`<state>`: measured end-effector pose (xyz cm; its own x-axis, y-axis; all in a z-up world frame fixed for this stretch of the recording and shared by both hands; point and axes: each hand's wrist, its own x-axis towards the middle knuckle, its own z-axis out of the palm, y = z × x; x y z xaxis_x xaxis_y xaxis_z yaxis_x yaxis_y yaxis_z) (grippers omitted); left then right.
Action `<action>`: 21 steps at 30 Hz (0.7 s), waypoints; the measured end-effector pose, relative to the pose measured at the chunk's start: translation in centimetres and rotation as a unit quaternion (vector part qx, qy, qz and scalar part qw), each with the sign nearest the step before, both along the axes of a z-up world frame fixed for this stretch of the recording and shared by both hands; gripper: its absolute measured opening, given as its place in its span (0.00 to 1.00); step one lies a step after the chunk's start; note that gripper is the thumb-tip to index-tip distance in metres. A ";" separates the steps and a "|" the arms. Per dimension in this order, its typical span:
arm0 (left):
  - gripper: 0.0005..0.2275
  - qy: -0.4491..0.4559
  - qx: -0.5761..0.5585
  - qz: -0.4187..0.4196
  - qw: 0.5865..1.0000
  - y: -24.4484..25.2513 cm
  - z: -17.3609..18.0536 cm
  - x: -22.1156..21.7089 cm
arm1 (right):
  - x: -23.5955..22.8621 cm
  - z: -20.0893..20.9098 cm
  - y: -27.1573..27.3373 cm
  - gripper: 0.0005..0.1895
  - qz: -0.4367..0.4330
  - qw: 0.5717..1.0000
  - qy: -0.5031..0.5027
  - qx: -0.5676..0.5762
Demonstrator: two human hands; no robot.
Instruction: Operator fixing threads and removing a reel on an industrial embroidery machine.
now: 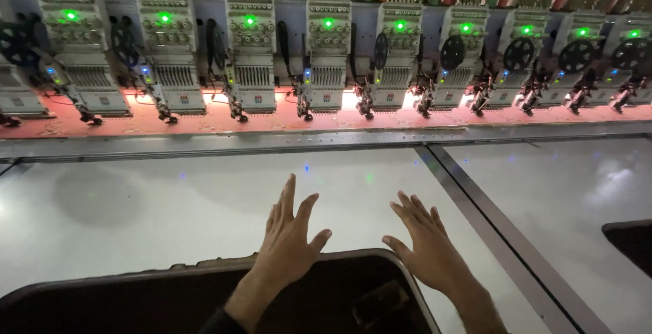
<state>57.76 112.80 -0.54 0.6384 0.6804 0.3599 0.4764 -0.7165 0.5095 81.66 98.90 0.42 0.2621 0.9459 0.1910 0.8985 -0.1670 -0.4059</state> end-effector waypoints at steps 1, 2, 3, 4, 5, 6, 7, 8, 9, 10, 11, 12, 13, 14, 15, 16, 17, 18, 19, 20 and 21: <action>0.30 -0.006 0.001 -0.006 1.000 0.5 -0.1 0.5 | 0.3 0.0 0.3 0.36 -0.006 1.000 0.005 -0.008; 0.30 -0.006 0.001 -0.009 1.000 0.6 0.0 0.8 | 0.7 -0.4 0.5 0.36 -0.010 1.000 0.005 -0.008; 0.29 0.001 -0.016 -0.010 1.000 0.8 0.1 1.2 | 1.1 -0.9 0.8 0.36 -0.010 1.000 0.004 0.000; 0.29 0.008 -0.034 -0.012 0.999 1.0 0.1 1.5 | 1.5 -1.3 1.2 0.37 -0.011 1.000 0.003 0.007; 0.29 0.008 -0.034 -0.014 0.999 1.8 -0.8 1.9 | 2.0 -1.9 1.7 0.37 -0.013 1.000 0.004 0.006; 0.30 0.000 -0.021 -0.017 1.000 2.6 -1.7 2.3 | 2.4 -2.5 2.2 0.37 -0.015 1.000 0.000 0.002; 0.30 -0.009 -0.004 -0.018 1.000 3.6 -2.6 2.7 | 2.9 -3.0 3.1 0.38 -0.016 1.000 -0.006 0.000; 0.30 -0.011 -0.002 -0.018 1.000 4.3 -2.3 2.8 | 3.2 -3.2 4.2 0.38 -0.016 1.000 -0.008 0.002; 0.30 0.004 -0.028 -0.016 0.999 4.8 -2.2 2.6 | 3.2 -3.6 5.1 0.37 -0.023 1.000 -0.001 -0.003; 0.29 0.020 -0.055 -0.013 0.998 5.3 -2.1 2.4 | 3.2 -3.9 6.2 0.37 -0.030 0.999 0.006 -0.008; 0.29 0.020 -0.056 -0.009 0.998 6.5 -2.6 2.2 | 3.0 -4.1 7.6 0.37 -0.027 1.000 0.006 -0.009; 0.29 0.017 -0.053 -0.002 0.998 7.8 -3.1 1.9 | 2.9 -4.2 9.0 0.34 -0.023 1.000 0.008 0.013; 0.29 0.014 -0.048 0.005 0.999 9.4 -3.6 1.7 | 2.7 -4.4 10.8 0.33 -0.020 0.999 0.010 0.038; 0.29 0.013 -0.047 0.009 0.999 10.8 -3.3 1.2 | 2.5 -4.5 12.8 0.33 -0.016 0.999 0.009 0.039; 0.28 0.012 -0.070 0.024 0.997 12.2 -3.2 0.9 | 2.5 -4.7 14.7 0.32 -0.007 0.999 0.002 0.048; 0.28 0.011 -0.092 0.040 0.995 13.7 -3.0 0.6 | 2.4 -4.9 16.8 0.31 0.001 0.998 -0.004 0.057; 0.28 0.009 -0.093 0.043 0.995 15.7 -3.4 0.2 | 2.0 -4.7 19.1 0.31 0.005 0.998 -0.005 0.056; 0.28 -0.002 -0.086 0.050 0.995 17.8 -3.7 -0.2 | 1.6 -4.5 21.5 0.30 0.006 0.999 0.003 0.040; 0.27 -0.014 -0.080 0.055 0.995 20.0 -4.3 -0.4 | 1.4 -4.6 23.8 0.29 0.005 1.000 0.012 0.023; 0.27 -0.015 -0.080 0.056 0.995 22.9 -5.4 -0.1 | 2.2 -6.0 26.9 0.29 0.007 1.000 0.010 0.022; 0.28 -0.027 -0.056 0.055 0.997 25.5 -6.5 0.0 | 2.9 -7.4 29.6 0.28 0.036 0.997 -0.024 0.064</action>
<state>57.75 138.27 -7.08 0.5401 0.7830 0.3085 0.5190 -0.5985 0.6103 84.59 128.47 -7.00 0.1823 0.9292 0.3214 0.9253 -0.0515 -0.3758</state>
